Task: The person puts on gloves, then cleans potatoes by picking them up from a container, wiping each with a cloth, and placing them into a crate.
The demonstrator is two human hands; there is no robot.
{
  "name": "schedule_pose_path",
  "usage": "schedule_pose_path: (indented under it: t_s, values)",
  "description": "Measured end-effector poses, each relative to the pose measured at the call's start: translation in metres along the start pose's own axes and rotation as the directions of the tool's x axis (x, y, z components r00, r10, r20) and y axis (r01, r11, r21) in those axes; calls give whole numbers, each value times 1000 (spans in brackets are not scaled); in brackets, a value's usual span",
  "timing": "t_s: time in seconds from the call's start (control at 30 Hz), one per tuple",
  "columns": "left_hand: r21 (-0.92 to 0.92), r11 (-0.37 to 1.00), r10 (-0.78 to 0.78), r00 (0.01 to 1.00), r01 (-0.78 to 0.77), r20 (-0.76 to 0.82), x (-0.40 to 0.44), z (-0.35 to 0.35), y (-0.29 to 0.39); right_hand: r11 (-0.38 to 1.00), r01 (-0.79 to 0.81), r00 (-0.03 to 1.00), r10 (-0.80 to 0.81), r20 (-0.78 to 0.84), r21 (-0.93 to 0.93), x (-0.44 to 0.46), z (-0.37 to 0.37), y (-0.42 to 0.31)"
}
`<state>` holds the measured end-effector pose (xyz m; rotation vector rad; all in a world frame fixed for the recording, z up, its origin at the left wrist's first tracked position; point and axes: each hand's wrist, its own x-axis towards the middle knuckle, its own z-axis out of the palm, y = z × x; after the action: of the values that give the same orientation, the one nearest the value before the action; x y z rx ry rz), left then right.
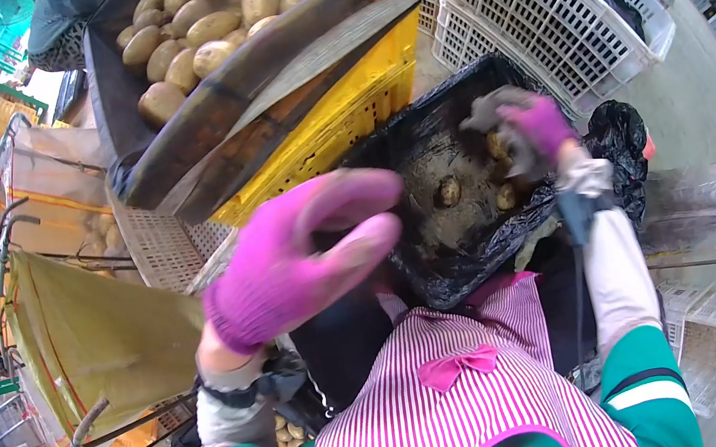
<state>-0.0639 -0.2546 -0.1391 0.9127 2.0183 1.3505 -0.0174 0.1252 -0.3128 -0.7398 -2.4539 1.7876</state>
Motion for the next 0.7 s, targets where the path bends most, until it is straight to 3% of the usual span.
schedule_pose_path:
  t_s: [0.03,0.1,0.13,0.17,0.2,0.23,0.27,0.3,0.37,0.47,0.53,0.6,0.63,0.67,0.7]
  values:
    - [-30,1000,8,1000,-7,29,23,13,7,998,-23,999,21,-25,-63,13,21,30]
    - [-249,966,-64,997,72,38,68,44,3,951,30,994,6,113,-306,42,55,119]
    - [-97,991,96,995,-93,20,89,55,-12,887,16,989,54,139,-461,44,74,156]
    - [-184,982,51,995,-34,87,105,65,-25,813,7,983,101,154,-582,46,92,187]
    - [-386,920,-7,990,62,140,115,75,-38,738,-4,975,153,161,-675,44,109,214]
    - [-90,995,61,989,-49,135,127,76,-55,676,-5,966,194,172,-737,44,122,235]
    - [35,993,113,992,-115,61,130,85,-68,617,-3,958,226,174,-787,50,134,256]
    - [152,988,5,997,-17,78,131,87,-68,582,-2,955,243,171,-813,56,140,266]
    - [79,989,-130,990,126,46,129,89,-75,514,2,947,275,167,-858,66,153,292]
    - [19,986,-165,985,166,-38,124,94,-88,551,-25,954,261,144,-834,84,155,304]
    - [11,987,-156,984,158,-89,118,92,-88,748,-88,967,224,125,-658,90,146,300]
    - [27,987,-156,985,158,-78,110,88,-79,965,-180,962,214,171,-191,91,132,273]
    - [46,994,-93,986,101,-139,106,94,-82,962,-235,952,199,232,140,92,121,254]
    - [26,996,-76,988,80,-135,105,94,-78,857,-269,939,131,319,440,91,109,217]
    - [119,990,-64,995,72,-71,109,88,-72,760,-274,918,25,395,589,88,93,174]
